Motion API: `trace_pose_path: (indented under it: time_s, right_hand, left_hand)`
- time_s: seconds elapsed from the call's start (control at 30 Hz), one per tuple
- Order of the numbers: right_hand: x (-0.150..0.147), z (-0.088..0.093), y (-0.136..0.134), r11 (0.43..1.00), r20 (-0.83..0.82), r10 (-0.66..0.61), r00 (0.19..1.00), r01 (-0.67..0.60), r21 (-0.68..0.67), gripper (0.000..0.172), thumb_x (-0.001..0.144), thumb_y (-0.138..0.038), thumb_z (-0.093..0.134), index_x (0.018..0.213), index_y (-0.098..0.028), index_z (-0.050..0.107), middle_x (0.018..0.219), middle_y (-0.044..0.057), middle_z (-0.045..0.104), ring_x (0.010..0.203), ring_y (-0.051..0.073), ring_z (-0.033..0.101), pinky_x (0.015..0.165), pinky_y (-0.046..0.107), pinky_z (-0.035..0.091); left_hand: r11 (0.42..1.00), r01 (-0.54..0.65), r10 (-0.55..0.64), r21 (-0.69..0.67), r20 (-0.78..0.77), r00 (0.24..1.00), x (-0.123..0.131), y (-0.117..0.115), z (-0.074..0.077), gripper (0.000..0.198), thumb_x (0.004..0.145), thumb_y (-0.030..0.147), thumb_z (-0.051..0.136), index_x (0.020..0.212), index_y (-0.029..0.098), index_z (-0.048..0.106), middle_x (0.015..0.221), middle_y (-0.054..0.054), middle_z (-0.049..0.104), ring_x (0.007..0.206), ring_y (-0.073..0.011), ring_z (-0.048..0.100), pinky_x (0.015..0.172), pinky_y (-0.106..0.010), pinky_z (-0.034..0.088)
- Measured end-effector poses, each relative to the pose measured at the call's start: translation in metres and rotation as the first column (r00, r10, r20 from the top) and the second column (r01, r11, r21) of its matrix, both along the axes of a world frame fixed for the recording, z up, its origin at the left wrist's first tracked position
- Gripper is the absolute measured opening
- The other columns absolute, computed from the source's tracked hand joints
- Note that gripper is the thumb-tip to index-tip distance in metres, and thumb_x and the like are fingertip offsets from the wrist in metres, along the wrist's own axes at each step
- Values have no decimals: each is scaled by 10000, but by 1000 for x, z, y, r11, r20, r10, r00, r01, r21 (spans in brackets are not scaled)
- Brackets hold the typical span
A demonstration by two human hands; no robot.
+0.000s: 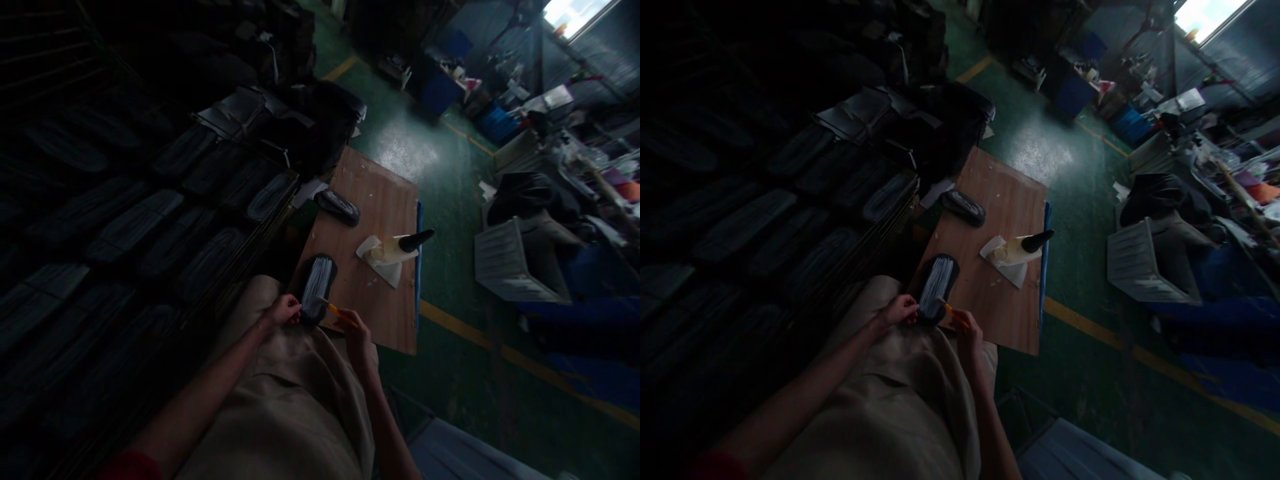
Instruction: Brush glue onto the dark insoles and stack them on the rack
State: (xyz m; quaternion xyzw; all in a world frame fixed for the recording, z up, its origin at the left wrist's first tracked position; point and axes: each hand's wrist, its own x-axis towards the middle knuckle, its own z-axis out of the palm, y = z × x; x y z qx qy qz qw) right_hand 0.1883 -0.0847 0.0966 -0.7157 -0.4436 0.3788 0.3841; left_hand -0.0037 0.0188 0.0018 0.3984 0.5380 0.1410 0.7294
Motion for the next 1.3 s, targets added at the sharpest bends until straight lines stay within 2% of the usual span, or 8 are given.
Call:
trace_pose_path:
  time_s: [0.1, 0.2, 0.27, 0.37, 0.47, 0.7, 0.97, 1.3]
  right_hand:
    - [-5, -1, -4, 1000, 12, -7, 1000, 7, -8, 236, 840, -355, 515, 969, -218, 657, 934, 50, 711, 809, 190, 677, 690, 274, 537]
    - [-3, 4, -15, 997, 33, 16, 999, -13, -70, 201, 847, -361, 526, 944, -239, 653, 802, 16, 712, 699, 177, 667, 639, 263, 529]
    - [0, 6, -22, 995, 2, 21, 1000, -21, -95, 201, 856, -378, 537, 963, -242, 639, 738, 5, 701, 649, 173, 661, 612, 260, 527]
    - [5, 4, -23, 998, -84, -37, 996, 33, -50, 239, 850, -410, 561, 1006, -238, 616, 757, 11, 692, 647, 175, 665, 596, 270, 537]
    - [8, 1, -13, 995, -109, -102, 989, 102, -5, 249, 843, -415, 565, 997, -227, 616, 795, 19, 678, 674, 177, 672, 610, 286, 559]
    - [6, 3, 19, 983, -94, -139, 986, 149, 107, 282, 863, -408, 546, 1019, -183, 615, 834, 39, 668, 690, 162, 666, 609, 283, 562]
    - [7, 10, 29, 961, -143, -198, 970, 221, 166, 266, 853, -395, 567, 1020, -196, 621, 853, 34, 667, 698, 165, 678, 617, 293, 579]
    - [7, -18, 43, 970, -116, -158, 981, 176, 166, 263, 850, -342, 514, 1033, -186, 618, 879, 36, 674, 697, 153, 669, 599, 275, 564]
  left_hand:
    - [1000, 3, -3, -4, -26, 1000, 0, 1, 5, 148, 823, 136, 601, 712, 153, 504, 525, 34, 588, 437, -99, 574, 433, -184, 416]
    - [1000, 14, -14, -6, -24, 1000, 0, 1, 10, 138, 833, 121, 570, 715, 151, 504, 534, 27, 590, 450, -102, 575, 437, -190, 416]
    - [1000, 16, -17, -3, -18, 1000, 0, 1, 11, 134, 836, 122, 557, 716, 151, 505, 545, 25, 593, 462, -102, 577, 440, -190, 420]
    - [1000, 21, -22, -16, -35, 999, 1, 1, 13, 136, 826, 138, 576, 715, 154, 500, 538, 30, 587, 457, -98, 571, 439, -185, 419]
    - [1000, 11, -11, -25, -39, 999, 1, 1, 15, 139, 819, 148, 588, 718, 158, 494, 528, 30, 582, 441, -100, 566, 433, -190, 418]
    - [998, -61, 61, 35, 10, 998, -5, 0, 18, 144, 772, 143, 620, 697, 154, 498, 543, 47, 560, 447, -91, 563, 422, -180, 431]
    - [989, -137, 142, -49, 114, 983, -10, -2, 22, 273, 738, 277, 680, 786, 184, 428, 626, 50, 583, 477, -111, 634, 410, -162, 430]
    - [988, -140, 146, -64, 103, 984, -10, -2, 24, 261, 758, 266, 667, 820, 183, 427, 616, 45, 588, 481, -118, 635, 430, -182, 460]
